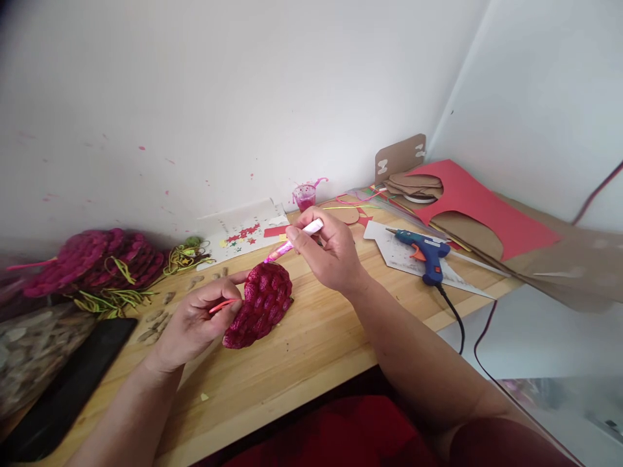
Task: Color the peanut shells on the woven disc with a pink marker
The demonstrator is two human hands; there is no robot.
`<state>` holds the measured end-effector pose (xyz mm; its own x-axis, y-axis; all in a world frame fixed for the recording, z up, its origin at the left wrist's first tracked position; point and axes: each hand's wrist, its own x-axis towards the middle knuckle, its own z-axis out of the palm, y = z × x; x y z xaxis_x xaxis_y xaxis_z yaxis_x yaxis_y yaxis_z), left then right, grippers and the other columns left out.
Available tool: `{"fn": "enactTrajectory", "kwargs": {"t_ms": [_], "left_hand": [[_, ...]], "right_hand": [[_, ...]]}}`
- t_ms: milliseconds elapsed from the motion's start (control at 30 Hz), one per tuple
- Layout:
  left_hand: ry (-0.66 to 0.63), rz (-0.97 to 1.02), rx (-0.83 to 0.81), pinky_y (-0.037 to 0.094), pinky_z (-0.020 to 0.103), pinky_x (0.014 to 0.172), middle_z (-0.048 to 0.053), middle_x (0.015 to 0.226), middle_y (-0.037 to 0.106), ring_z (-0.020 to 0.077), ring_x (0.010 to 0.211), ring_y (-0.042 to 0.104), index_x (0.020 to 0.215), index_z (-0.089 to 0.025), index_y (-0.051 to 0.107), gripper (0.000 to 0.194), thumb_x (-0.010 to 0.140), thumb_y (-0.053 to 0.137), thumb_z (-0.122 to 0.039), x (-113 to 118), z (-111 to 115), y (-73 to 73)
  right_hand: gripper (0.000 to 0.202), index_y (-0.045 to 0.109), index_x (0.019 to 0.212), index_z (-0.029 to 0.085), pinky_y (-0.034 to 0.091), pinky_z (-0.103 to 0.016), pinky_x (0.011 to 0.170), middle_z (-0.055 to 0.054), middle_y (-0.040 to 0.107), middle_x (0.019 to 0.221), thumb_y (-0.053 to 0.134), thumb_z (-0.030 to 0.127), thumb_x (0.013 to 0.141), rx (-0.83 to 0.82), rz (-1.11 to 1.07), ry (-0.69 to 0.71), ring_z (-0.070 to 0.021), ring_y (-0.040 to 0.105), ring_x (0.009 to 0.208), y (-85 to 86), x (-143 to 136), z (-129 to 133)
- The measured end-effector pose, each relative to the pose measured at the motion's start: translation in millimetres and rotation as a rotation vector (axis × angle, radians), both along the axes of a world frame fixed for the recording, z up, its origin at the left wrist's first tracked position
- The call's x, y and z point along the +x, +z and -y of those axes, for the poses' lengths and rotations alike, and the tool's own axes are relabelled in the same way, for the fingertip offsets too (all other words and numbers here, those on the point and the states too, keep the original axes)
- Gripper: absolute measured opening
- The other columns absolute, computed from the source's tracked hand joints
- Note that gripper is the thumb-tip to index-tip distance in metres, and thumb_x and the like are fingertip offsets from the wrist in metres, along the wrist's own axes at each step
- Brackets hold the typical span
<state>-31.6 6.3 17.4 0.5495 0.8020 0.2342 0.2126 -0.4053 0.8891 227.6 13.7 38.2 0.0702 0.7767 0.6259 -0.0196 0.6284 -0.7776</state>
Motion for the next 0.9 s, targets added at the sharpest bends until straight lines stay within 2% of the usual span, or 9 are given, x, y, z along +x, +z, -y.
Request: {"fn": "enactTrajectory", "kwargs": {"t_ms": [167, 367, 600, 900], "left_hand": [[0.001, -0.014, 0.045, 0.053, 0.03, 0.088, 0.01, 0.09, 0.076, 0.0286, 0.132, 0.066, 0.073, -0.021, 0.061, 0.024, 0.097, 0.06, -0.02, 0.7, 0.2, 2.0], [-0.018, -0.041, 0.121, 0.054, 0.032, 0.093, 0.006, 0.074, 0.069, 0.0271, 0.125, 0.069, 0.072, -0.021, 0.059, 0.027, 0.098, 0.059, -0.021, -1.3, 0.0, 0.6], [-0.037, -0.06, 0.17, 0.055, 0.033, 0.093, 0.006, 0.073, 0.068, 0.0273, 0.123, 0.07, 0.074, -0.021, 0.06, 0.025, 0.099, 0.059, -0.021, -2.4, 0.3, -0.8], [-0.043, -0.048, 0.204, 0.054, 0.037, 0.101, 0.003, 0.069, 0.065, 0.0269, 0.115, 0.073, 0.073, -0.022, 0.061, 0.024, 0.097, 0.06, -0.018, -0.4, 3.8, 1.9]], "right_hand": [[0.029, 0.059, 0.081, 0.022, 0.035, -0.027, 0.055, 0.004, 0.053, 0.066, 0.073, 0.043, 0.096, -0.012, 0.003, -0.034, -0.0102, 0.044, 0.058, -0.4, 3.0, -0.6], [0.026, 0.06, 0.082, 0.021, 0.037, -0.028, 0.057, 0.003, 0.056, 0.068, 0.07, 0.039, 0.098, 0.026, 0.029, 0.008, -0.0108, 0.046, 0.06, 1.0, 3.2, 1.5], [0.024, 0.059, 0.084, 0.022, 0.036, -0.029, 0.057, 0.003, 0.055, 0.069, 0.069, 0.038, 0.098, 0.036, 0.064, -0.044, -0.0113, 0.046, 0.06, 0.7, 5.0, 2.0], [0.021, 0.061, 0.085, 0.021, 0.035, -0.028, 0.056, 0.002, 0.055, 0.072, 0.067, 0.035, 0.1, 0.049, 0.078, -0.005, -0.0111, 0.044, 0.062, -0.4, 5.7, 3.2]]}}
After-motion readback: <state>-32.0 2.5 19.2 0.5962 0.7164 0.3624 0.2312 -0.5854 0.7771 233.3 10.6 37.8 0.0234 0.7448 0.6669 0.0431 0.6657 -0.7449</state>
